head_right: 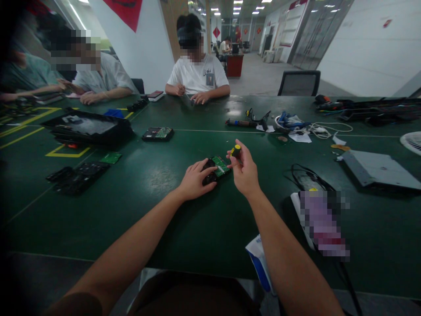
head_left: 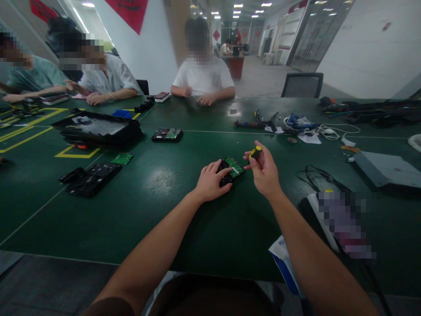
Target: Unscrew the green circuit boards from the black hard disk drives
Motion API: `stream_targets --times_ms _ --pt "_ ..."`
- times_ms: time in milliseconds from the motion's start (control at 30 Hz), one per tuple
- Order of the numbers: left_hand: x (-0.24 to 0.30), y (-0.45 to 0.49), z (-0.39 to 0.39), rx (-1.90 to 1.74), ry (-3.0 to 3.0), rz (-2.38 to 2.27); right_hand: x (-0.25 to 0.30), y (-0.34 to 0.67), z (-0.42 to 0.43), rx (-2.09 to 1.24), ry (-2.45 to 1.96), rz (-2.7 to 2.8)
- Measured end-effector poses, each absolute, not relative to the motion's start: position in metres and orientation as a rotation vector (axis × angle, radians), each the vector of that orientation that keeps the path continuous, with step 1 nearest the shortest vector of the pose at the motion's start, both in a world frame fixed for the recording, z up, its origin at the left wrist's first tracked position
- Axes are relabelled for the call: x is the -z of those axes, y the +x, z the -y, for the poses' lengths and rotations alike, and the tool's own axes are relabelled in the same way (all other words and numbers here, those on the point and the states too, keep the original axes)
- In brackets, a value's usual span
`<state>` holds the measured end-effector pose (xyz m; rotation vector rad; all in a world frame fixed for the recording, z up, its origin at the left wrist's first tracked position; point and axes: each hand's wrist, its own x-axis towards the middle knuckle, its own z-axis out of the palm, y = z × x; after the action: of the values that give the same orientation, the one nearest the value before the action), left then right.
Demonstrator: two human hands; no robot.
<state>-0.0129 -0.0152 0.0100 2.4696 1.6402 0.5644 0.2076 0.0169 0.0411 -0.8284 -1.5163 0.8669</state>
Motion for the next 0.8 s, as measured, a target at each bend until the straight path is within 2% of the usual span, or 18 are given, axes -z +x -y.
stream_targets --times_ms 333,800 --pt "-0.0092 -0.0121 0.0154 -0.570 2.470 -1.643 -0.0365 0.2104 -0.0171 -0.250 -1.016 1.832" --pt "-0.0100 -0.0125 0.0151 -0.569 2.472 -1.645 -0.0432 0.2092 -0.0117 -0.150 -1.063 1.924"
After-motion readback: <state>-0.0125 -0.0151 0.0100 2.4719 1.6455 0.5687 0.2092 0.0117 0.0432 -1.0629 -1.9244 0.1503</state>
